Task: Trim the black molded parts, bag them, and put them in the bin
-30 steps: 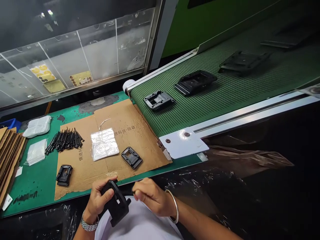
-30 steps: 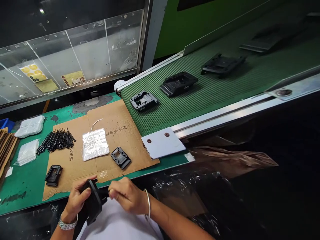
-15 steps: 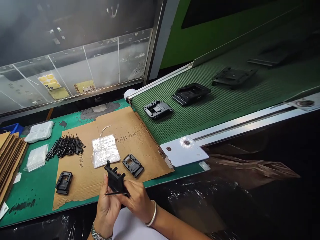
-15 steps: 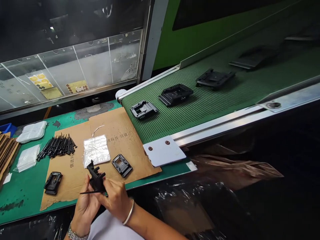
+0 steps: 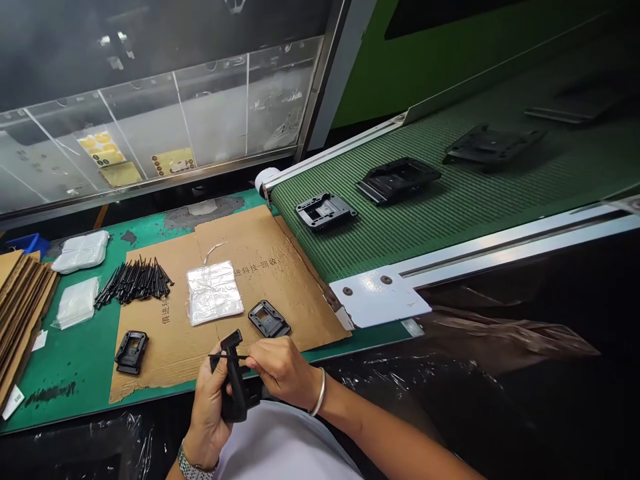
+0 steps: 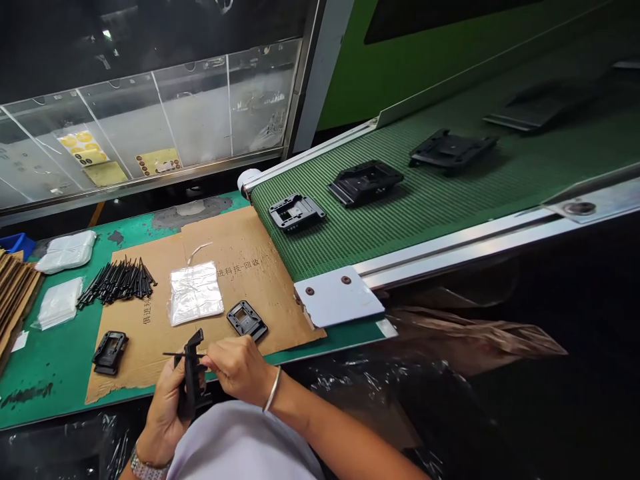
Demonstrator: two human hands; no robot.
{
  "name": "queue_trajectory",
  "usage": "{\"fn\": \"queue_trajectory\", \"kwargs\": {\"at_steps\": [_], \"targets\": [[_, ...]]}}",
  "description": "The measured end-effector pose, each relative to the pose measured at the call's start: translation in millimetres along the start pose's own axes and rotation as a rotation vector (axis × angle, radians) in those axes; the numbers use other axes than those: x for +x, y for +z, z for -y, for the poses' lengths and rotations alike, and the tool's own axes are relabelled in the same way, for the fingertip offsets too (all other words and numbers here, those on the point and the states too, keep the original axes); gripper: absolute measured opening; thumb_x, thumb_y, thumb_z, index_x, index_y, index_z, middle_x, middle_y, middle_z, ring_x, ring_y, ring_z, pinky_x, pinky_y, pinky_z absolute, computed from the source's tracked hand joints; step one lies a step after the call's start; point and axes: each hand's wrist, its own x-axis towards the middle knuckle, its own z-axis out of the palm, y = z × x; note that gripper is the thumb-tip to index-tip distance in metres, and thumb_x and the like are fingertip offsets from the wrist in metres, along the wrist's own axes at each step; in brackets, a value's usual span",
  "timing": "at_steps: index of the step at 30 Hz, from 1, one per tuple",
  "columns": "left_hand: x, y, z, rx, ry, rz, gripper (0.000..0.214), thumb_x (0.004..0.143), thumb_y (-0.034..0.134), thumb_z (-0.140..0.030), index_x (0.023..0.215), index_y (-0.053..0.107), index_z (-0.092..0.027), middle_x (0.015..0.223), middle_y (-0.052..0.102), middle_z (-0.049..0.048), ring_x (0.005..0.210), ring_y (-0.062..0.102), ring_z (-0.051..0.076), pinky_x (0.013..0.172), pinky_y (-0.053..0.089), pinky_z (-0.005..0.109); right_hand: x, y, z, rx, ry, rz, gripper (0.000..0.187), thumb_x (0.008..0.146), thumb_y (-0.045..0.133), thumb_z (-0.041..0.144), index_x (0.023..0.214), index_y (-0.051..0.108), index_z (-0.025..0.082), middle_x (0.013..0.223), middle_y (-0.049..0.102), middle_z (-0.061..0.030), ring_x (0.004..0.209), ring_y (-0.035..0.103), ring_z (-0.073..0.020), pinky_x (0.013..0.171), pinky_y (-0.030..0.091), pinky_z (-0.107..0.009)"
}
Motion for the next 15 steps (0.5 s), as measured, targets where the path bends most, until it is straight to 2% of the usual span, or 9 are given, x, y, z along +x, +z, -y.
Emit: {"fn": "queue_trajectory", "kwargs": {"at_steps": [5, 8, 10, 13, 15], "targets": [[4.5, -10.2, -1.3, -0.004, 0.001, -0.075, 0.034, 0.057, 0.074, -0.034, 0.079, 0.056, -0.016, 0.054, 0.047, -0.0070, 0.043, 0.040, 0.003, 0.038, 0.031, 0.013, -19.1, 1.6, 15.9, 0.010, -0.121, 0.108, 0.043, 0.092, 0.021, 0.027, 0.055, 0.041, 0.019, 0.046, 0.045, 0.0010, 0.042, 0.036, -0.0109, 0.043, 0.020, -0.027], [5.0, -14.0, -3.2, 0.028, 0.023, -0.071, 0.037, 0.061, 0.071, -0.036, 0.088, 0.056, -0.018, 0.052, 0.044, -0.0083, 0.041, 0.037, 0.003, 0.038, 0.030, 0.014, -27.4, 1.0, 21.1, 0.103, -0.182, 0.139, 0.047, 0.093, 0.017, 0.031, 0.055, 0.041, 0.019, 0.046, 0.045, 0.0007, 0.042, 0.037, -0.0111, 0.043, 0.021, -0.026], [4.8, -14.6, -3.1, 0.048, 0.076, -0.049, 0.041, 0.064, 0.068, -0.038, 0.098, 0.055, -0.019, 0.055, 0.046, -0.0077, 0.042, 0.038, 0.003, 0.039, 0.031, 0.014, -26.9, -0.8, 22.3, 0.175, -0.086, 0.069, 0.048, 0.093, 0.013, 0.032, 0.058, 0.041, 0.019, 0.048, 0.045, 0.0004, 0.044, 0.038, -0.0110, 0.045, 0.024, -0.026], [4.0, -13.8, -0.7, 0.062, 0.134, 0.010, 0.052, 0.066, 0.066, -0.038, 0.113, 0.049, -0.021, 0.056, 0.047, -0.0071, 0.042, 0.039, 0.004, 0.040, 0.031, 0.015, -18.7, -2.5, 24.3, 0.200, 0.134, -0.054, 0.042, 0.093, 0.017, 0.031, 0.060, 0.040, 0.019, 0.049, 0.042, 0.0015, 0.045, 0.037, -0.0101, 0.046, 0.025, -0.024], [2.5, -13.7, 1.3, 0.074, 0.154, 0.044, 0.057, 0.068, 0.064, -0.037, 0.120, 0.043, -0.023, 0.054, 0.045, -0.0075, 0.042, 0.038, 0.004, 0.040, 0.030, 0.015, -13.2, -1.1, 26.2, 0.196, 0.192, -0.052, 0.040, 0.093, 0.020, 0.030, 0.059, 0.038, 0.019, 0.049, 0.039, 0.0024, 0.044, 0.035, -0.0095, 0.045, 0.024, -0.023]]}}
